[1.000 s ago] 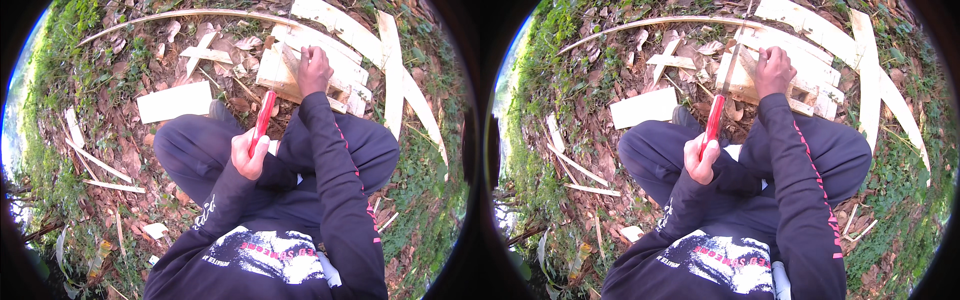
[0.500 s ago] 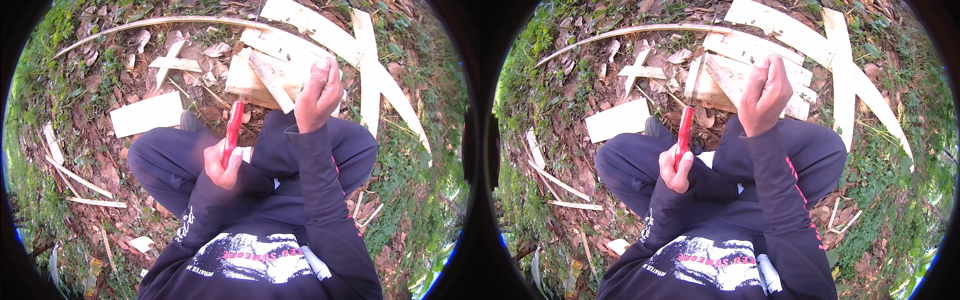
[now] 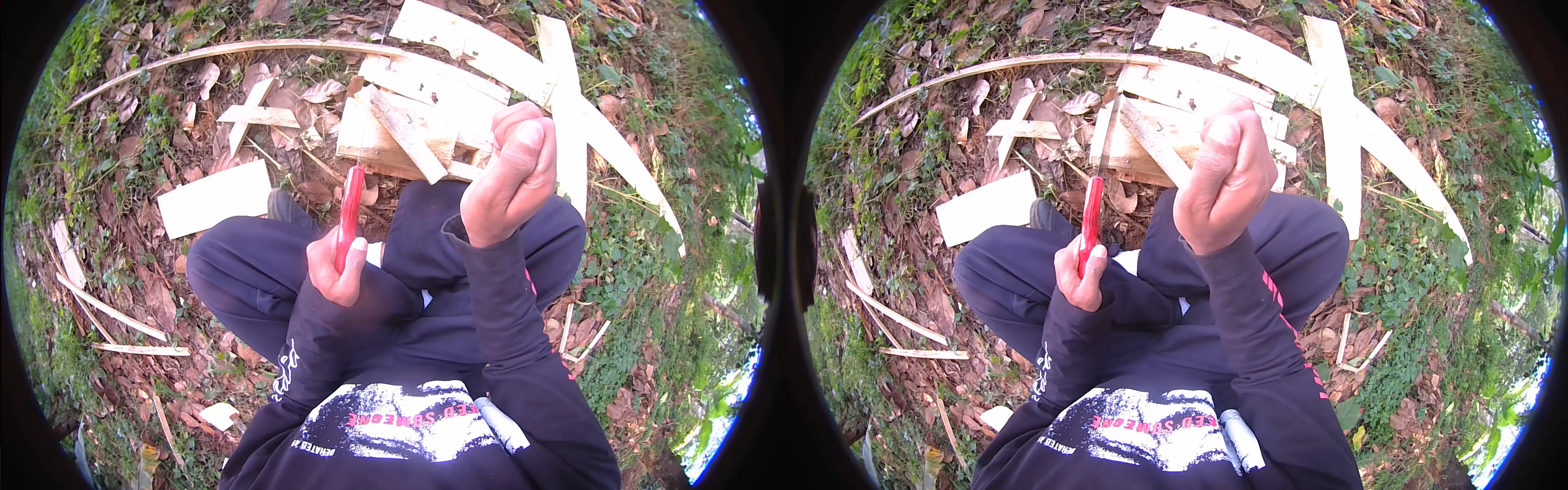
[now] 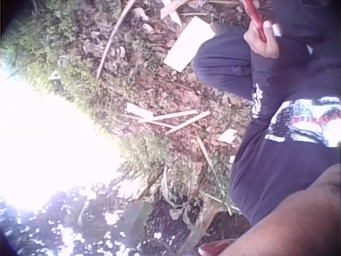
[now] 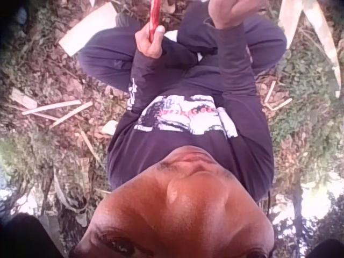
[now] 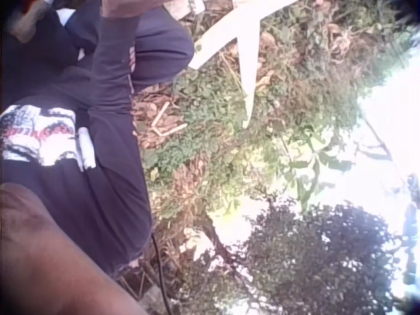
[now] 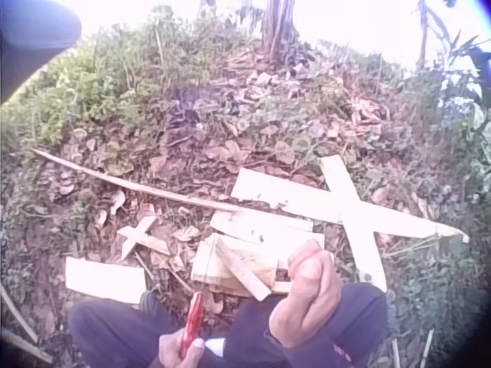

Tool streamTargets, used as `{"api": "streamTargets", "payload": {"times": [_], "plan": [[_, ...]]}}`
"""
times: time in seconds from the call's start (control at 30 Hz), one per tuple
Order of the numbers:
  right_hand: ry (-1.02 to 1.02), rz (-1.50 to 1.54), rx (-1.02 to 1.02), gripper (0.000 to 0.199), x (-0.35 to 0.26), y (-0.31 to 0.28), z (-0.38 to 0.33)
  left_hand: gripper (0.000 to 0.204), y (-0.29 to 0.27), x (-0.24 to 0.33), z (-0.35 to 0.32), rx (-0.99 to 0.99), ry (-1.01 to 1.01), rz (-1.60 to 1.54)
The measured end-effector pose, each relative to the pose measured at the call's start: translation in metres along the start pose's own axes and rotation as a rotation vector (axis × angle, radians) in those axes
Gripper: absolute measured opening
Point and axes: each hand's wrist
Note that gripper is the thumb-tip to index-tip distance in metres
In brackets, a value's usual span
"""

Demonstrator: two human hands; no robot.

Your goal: The person sits on the ground and assembles small wooden pieces. They use a nail to join the pieces together and then use a red saw to cut a piece of wood.

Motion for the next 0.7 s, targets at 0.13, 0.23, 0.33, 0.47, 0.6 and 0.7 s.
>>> {"api": "streamTargets", "payload": {"times": [0.13,0.23,0.33,0.47,0.6,0.7], "plan": [[0.02,-0.134,0.001,0.022,0.003,-0.024,-0.002,0.022,0.0,-0.004,-0.002,-0.006,0.013,0.004],[0.119,-0.146,0.035,0.02,0.017,-0.075,-0.007,0.022,0.0,0.0,0.001,0.006,0.007,-0.01],[0.227,-0.434,0.095,0.014,0.026,-0.141,-0.02,0.016,0.0,-0.001,-0.002,0.014,0.035,-0.031],[0.542,-0.984,0.184,0.047,0.04,-0.256,-0.057,0.012,-0.004,-0.011,-0.002,-0.008,0.035,-0.026],[0.882,-0.864,0.033,0.049,0.079,-0.296,-0.092,0.014,-0.002,-0.005,-0.001,-0.005,0.043,-0.047],[0.801,-0.462,0.042,0.045,0.089,-0.286,-0.09,0.022,0.0,-0.002,-0.002,0.017,0.014,-0.051]]}}
Point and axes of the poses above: each hand's wrist, its own z-axis towards the middle knuckle, its own y-axis out of the palm, x = y × z, and after that the axes turned 13 degrees about y, right-handed
